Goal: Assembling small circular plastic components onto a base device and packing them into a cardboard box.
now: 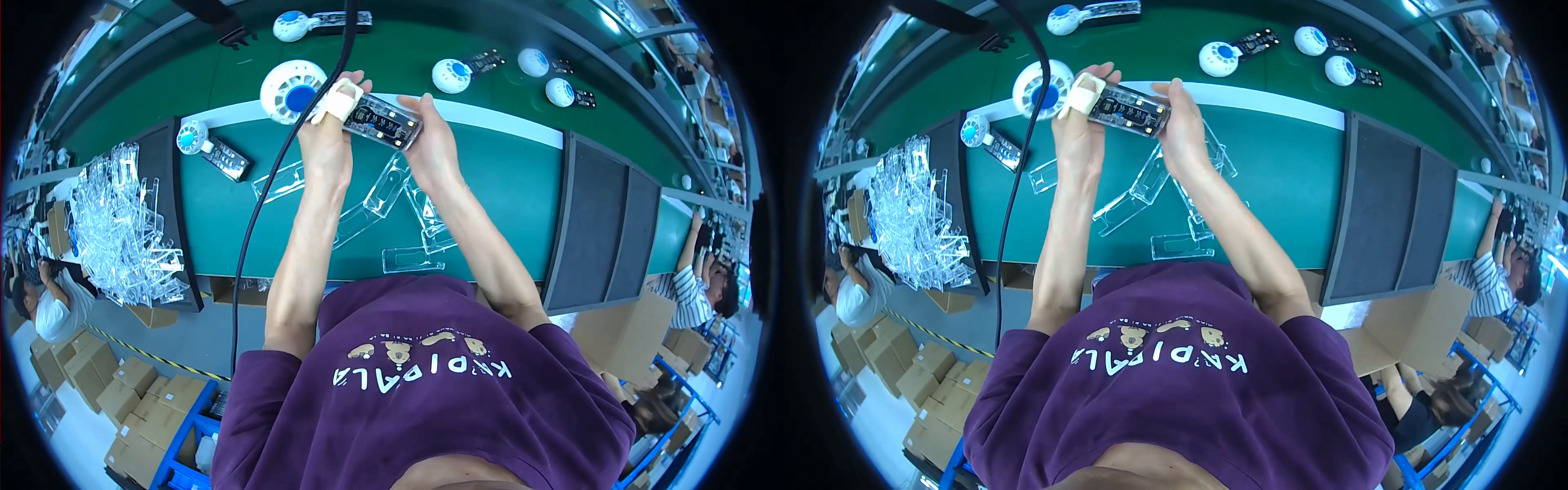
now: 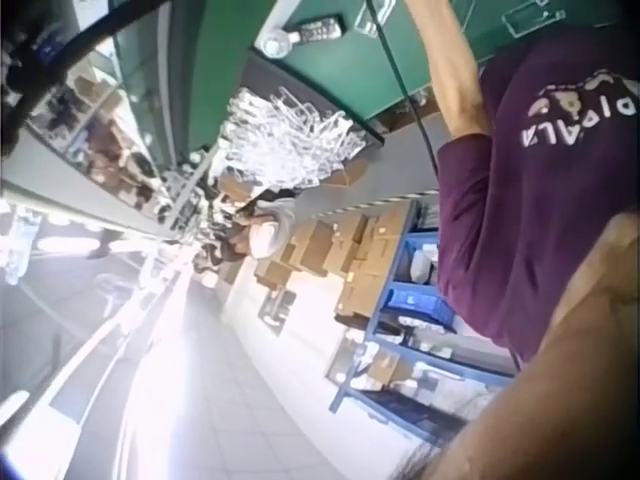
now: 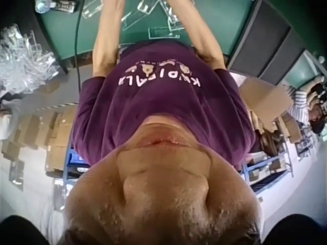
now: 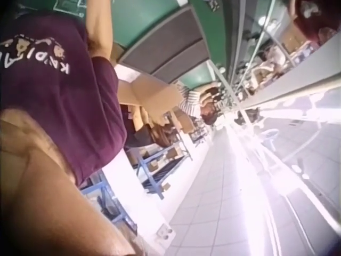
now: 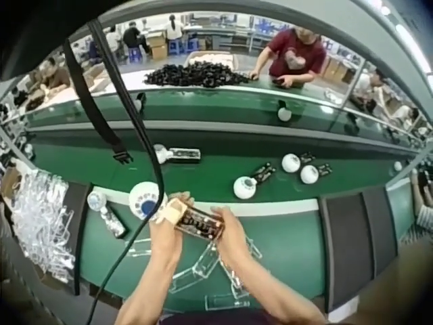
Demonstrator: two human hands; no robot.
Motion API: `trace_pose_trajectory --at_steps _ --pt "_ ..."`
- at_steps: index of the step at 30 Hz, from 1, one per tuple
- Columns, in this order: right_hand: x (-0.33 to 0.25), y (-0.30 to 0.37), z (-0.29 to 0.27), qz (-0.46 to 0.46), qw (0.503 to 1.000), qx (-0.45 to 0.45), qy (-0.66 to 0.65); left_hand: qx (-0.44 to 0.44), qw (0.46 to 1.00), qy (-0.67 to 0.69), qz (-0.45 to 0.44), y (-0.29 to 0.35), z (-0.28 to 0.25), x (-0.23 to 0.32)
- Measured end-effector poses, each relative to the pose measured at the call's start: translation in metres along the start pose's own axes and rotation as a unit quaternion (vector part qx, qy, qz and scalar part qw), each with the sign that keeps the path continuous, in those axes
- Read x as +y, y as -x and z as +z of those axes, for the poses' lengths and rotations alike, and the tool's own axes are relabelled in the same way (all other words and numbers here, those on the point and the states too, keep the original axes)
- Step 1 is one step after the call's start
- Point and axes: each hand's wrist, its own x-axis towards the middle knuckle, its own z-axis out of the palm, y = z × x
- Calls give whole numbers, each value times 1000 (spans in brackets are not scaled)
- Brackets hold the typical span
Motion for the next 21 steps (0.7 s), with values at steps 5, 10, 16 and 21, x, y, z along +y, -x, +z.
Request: trace_pose_trajectory --at_steps 5,10,16,21 --pt "0 -11 17 69 979 101 -165 -49 976 -152 146 23 21 9" --pt "9 -23 24 24 988 95 -119 -98 940 -252 209 21 11 6" --pt "10 -71 0 11 963 -51 264 11 958 -287 18 -106 -43 -5" --pt "18 -8 -27 -394 553 -432 594 62 964 -257 -18 -231 -172 -28"
